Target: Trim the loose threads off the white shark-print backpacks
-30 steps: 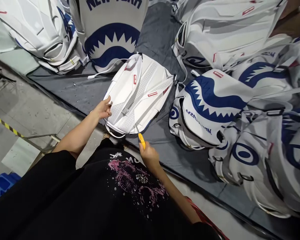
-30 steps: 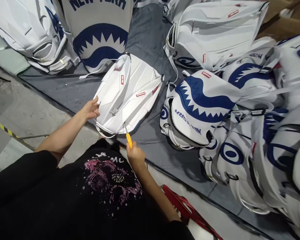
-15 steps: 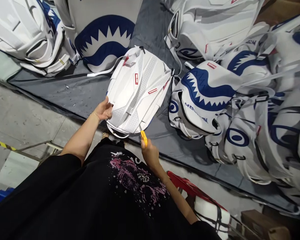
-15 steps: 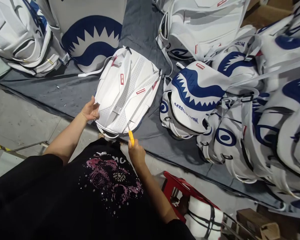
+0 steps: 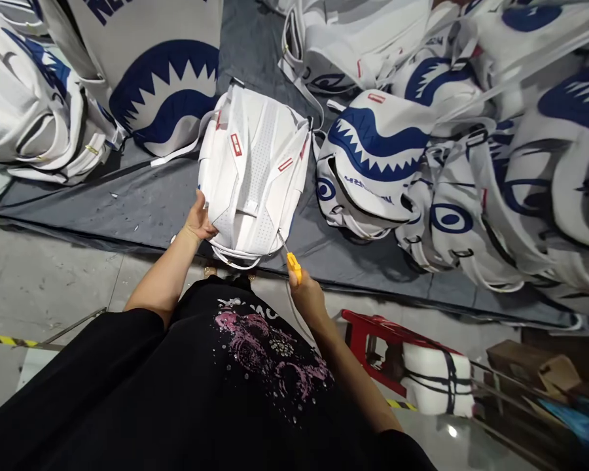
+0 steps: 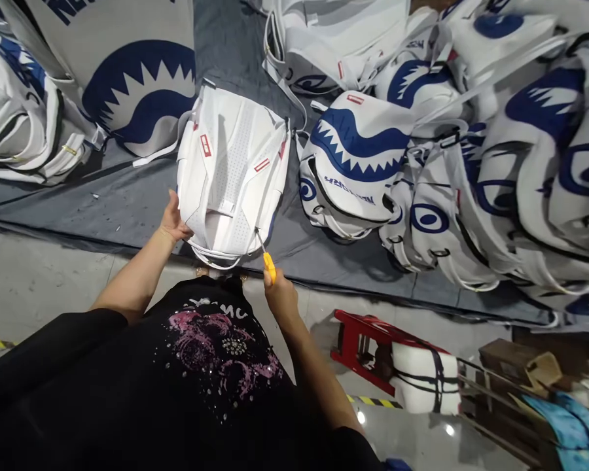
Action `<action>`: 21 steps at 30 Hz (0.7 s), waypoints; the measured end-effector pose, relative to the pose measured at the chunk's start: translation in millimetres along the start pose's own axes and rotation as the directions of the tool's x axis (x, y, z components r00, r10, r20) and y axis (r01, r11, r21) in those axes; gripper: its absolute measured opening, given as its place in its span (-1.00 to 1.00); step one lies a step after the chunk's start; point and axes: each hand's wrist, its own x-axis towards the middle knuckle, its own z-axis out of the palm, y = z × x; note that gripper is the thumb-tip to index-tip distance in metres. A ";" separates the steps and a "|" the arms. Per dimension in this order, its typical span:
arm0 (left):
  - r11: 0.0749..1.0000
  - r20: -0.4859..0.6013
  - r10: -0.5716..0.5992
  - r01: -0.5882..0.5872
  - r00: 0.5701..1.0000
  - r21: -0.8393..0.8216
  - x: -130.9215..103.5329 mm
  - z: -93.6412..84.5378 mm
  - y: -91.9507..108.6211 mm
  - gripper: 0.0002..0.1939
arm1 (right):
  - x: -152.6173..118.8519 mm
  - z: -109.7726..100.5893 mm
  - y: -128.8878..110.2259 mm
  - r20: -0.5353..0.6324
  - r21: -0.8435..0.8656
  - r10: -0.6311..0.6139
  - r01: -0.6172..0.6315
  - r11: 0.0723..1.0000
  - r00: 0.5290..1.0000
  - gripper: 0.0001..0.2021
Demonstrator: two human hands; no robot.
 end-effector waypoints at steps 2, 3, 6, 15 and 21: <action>1.000 0.043 -0.010 0.010 0.999 -0.002 3.2 2.4 -0.4 -0.12 | -10.9 0.4 5.2 0.002 0.052 0.030 -0.030 0.998 1.000 -0.60; 1.000 0.061 -0.007 0.007 0.998 -0.006 5.2 2.7 -0.3 -0.12 | -20.5 1.4 8.5 0.008 0.086 0.042 -0.042 0.995 0.999 -0.59; 1.000 0.079 -0.005 0.006 0.997 -0.006 11.6 1.2 0.8 -0.12 | -57.7 10.3 14.2 0.079 0.169 0.063 -0.075 0.983 0.995 -0.59; 0.993 0.178 -0.102 0.111 0.979 -0.038 17.8 7.0 4.0 -0.09 | -58.4 32.1 -26.0 0.188 0.196 -0.044 0.006 0.981 0.981 -0.65; 0.969 0.252 -0.153 0.196 0.956 -0.153 12.4 16.2 -2.9 -0.18 | -35.0 43.8 -28.6 0.198 0.163 -0.085 0.052 0.985 0.977 -0.57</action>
